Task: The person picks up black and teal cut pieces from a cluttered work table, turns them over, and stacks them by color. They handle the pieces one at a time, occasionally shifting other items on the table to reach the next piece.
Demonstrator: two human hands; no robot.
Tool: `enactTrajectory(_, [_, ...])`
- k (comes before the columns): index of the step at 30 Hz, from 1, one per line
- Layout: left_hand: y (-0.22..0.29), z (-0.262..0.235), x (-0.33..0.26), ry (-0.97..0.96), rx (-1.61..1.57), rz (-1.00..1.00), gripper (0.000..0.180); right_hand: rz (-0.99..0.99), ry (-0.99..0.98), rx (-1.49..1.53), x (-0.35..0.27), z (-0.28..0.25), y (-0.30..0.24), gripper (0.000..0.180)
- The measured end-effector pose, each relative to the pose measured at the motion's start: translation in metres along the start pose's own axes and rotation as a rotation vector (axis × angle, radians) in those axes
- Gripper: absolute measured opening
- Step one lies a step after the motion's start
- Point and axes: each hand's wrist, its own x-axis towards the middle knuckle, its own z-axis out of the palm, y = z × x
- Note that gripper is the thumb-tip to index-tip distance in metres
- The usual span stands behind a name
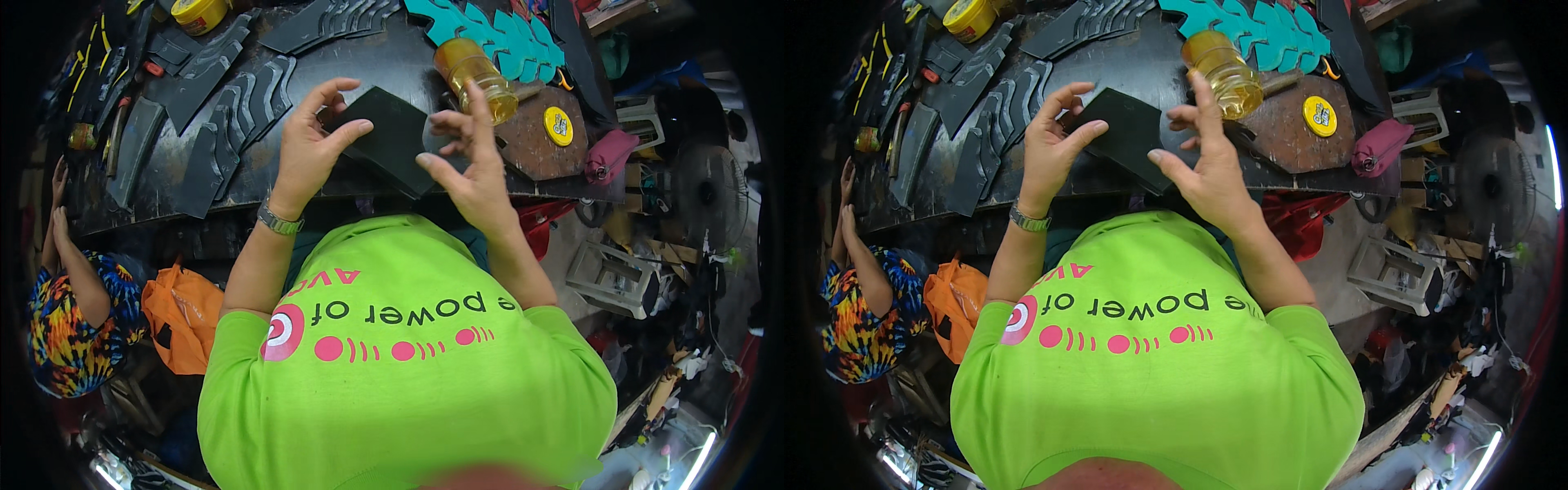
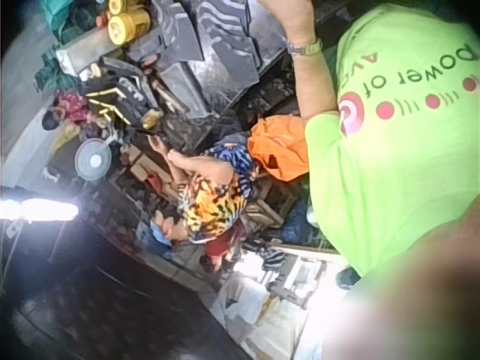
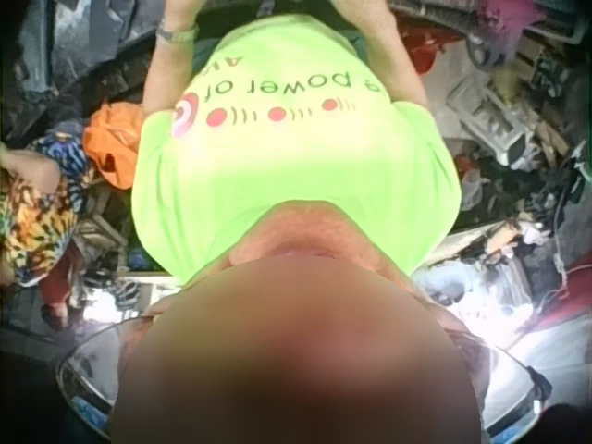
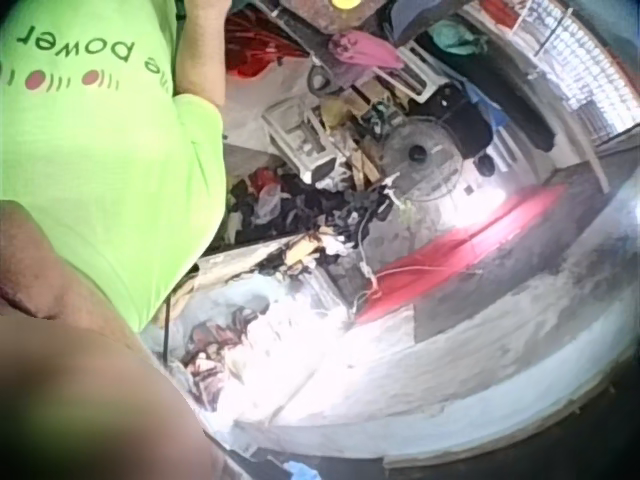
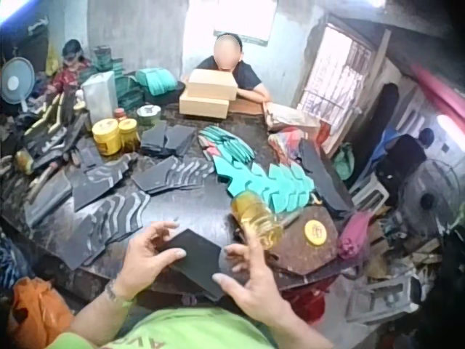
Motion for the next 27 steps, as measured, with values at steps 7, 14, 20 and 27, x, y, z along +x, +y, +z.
enactTrajectory(7, [0.010, -0.001, 0.003, -0.096, -0.496, -0.423, 0.035, 0.062, 0.059, 0.480, 0.005, 0.023, 0.013, 0.092])
enactTrajectory(14, [-0.004, 0.018, -0.020, -0.134, -0.686, -0.490, 0.019, 0.061, 0.021, 0.496, 0.009, 0.022, 0.016, 0.062])
enactTrajectory(20, [-0.002, 0.018, -0.019, -0.156, -0.732, -0.487, 0.020, -0.045, 0.076, 0.257, 0.020, 0.021, 0.019, 0.043])
enactTrajectory(27, [0.003, 0.021, -0.018, -0.175, -0.824, -0.481, 0.025, -0.086, 0.074, 0.221, 0.021, 0.027, 0.016, 0.046])
